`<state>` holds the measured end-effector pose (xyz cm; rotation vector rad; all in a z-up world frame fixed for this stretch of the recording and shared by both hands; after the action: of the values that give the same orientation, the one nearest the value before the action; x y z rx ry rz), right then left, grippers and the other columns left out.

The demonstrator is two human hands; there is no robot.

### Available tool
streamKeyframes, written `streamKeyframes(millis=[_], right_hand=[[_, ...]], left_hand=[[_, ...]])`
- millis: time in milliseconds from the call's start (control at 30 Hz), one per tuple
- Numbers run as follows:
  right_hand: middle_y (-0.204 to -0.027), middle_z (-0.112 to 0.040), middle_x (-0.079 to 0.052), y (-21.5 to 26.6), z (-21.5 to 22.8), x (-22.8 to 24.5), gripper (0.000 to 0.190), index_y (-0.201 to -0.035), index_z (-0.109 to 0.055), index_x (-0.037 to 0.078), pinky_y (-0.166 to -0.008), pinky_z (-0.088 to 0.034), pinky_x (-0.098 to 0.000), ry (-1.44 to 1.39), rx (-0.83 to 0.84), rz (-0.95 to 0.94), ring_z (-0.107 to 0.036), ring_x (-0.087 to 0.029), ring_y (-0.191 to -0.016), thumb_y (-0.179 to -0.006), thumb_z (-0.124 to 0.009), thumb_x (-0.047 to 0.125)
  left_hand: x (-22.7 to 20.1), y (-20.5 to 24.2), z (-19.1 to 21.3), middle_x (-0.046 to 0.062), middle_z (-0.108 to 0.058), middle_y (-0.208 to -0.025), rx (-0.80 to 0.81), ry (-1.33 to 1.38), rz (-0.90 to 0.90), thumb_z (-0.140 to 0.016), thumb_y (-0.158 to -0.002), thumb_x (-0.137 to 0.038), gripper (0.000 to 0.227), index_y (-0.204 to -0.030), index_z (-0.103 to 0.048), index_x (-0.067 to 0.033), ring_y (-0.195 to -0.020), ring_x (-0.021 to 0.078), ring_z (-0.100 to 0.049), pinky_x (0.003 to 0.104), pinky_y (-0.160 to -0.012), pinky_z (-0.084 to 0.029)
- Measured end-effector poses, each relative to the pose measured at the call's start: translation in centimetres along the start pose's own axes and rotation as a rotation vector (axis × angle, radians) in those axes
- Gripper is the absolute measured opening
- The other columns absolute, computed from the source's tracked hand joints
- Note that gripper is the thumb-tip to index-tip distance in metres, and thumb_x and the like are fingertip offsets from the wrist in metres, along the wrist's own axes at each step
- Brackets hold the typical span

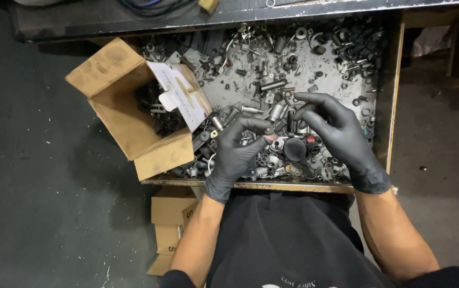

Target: The person sorts through a drawer filled with various metal parts, including bolts, nuts, and washers. They pick up and examine individual items, occasionally placing them into a cardboard box on the left side of the frame.

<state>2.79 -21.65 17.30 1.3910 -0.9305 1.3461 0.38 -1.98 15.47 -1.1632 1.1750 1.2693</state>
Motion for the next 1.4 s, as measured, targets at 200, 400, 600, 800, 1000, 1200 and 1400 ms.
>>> streamKeyframes(millis=[200,400,600,800,1000,1200,1400], right_hand=[[-0.094,-0.075,-0.022,1.8,-3.1,2.2,0.044,-0.127,-0.070,0.000,-0.084,-0.055,-0.0446,0.026,0.123,0.018,-0.070,-0.030,-0.083,-0.084,-0.074,-0.006],[-0.081,-0.071,-0.014,2.9,-3.4,4.3,0.043,-0.113,-0.075,-0.002,-0.075,-0.056,-0.0385,-0.044,0.021,0.270,-0.068,-0.022,-0.073,-0.073,-0.087,-0.005],[-0.077,-0.070,-0.015,3.3,-3.1,4.6,0.036,-0.107,-0.077,-0.004,-0.070,-0.054,-0.0366,-0.115,0.032,0.327,-0.067,-0.024,-0.070,-0.073,-0.087,-0.004],[-0.075,-0.069,-0.014,3.3,-3.4,5.4,0.021,-0.105,-0.079,0.001,-0.063,-0.050,-0.0405,0.055,0.007,0.427,-0.062,-0.028,-0.065,-0.085,-0.079,0.004],[-0.072,-0.065,-0.015,4.0,-4.1,4.6,0.018,-0.105,-0.080,0.001,-0.059,-0.051,-0.0428,0.220,-0.087,0.519,-0.061,-0.033,-0.060,-0.088,-0.073,0.000],[-0.066,-0.066,-0.013,3.8,-4.5,3.0,0.017,-0.102,-0.080,0.002,-0.059,-0.052,-0.0392,0.162,-0.180,0.458,-0.063,-0.031,-0.058,-0.090,-0.069,-0.003],[-0.066,-0.064,-0.015,3.8,-4.6,0.9,0.014,-0.102,-0.078,-0.001,-0.059,-0.050,-0.0394,0.123,-0.226,0.409,-0.063,-0.029,-0.058,-0.092,-0.069,-0.002]], left_hand=[[-0.5,1.6,-0.5,0.010,-0.075,-0.084,-0.063,0.328,0.133,-0.093,-0.074,-0.011,0.030,-0.097,-0.074,-0.0032,-0.080,0.0126,-0.068,0.033,-0.077,-0.058],[1.0,3.1,-1.5,0.016,-0.072,-0.089,-0.036,0.451,0.105,-0.093,-0.073,-0.010,0.032,-0.094,-0.072,0.0020,-0.083,0.0194,-0.071,0.031,-0.072,-0.060],[-0.2,3.7,-2.2,0.020,-0.070,-0.085,0.010,0.587,0.154,-0.084,-0.084,-0.009,0.024,-0.098,-0.070,0.0045,-0.070,0.0217,-0.072,0.029,-0.058,-0.062],[-0.4,3.6,-1.6,0.016,-0.073,-0.096,0.041,0.526,0.079,-0.089,-0.079,-0.005,0.027,-0.098,-0.071,0.0028,-0.091,0.0184,-0.071,0.031,-0.078,-0.059],[2.7,4.2,-1.8,0.022,-0.073,-0.098,0.034,0.561,0.113,-0.085,-0.082,-0.001,0.023,-0.095,-0.066,0.0015,-0.085,0.0227,-0.073,0.032,-0.074,-0.058],[3.9,4.8,-2.3,0.020,-0.074,-0.100,-0.070,0.612,0.153,-0.079,-0.092,-0.011,0.020,-0.098,-0.062,-0.0019,-0.074,0.0203,-0.073,0.029,-0.068,-0.060],[3.7,4.7,-2.3,0.019,-0.073,-0.095,-0.081,0.568,0.264,-0.078,-0.092,-0.011,0.019,-0.100,-0.064,0.0004,-0.073,0.0190,-0.073,0.025,-0.059,-0.058]])
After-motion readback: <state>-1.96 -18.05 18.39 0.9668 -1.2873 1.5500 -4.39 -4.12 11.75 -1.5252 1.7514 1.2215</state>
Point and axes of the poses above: each hand's wrist, its own y-axis away from the middle knuckle, its own z-axis out of the back of the hand, x = y × z, the point moved 10 cm from there along -y, towards the middle knuckle
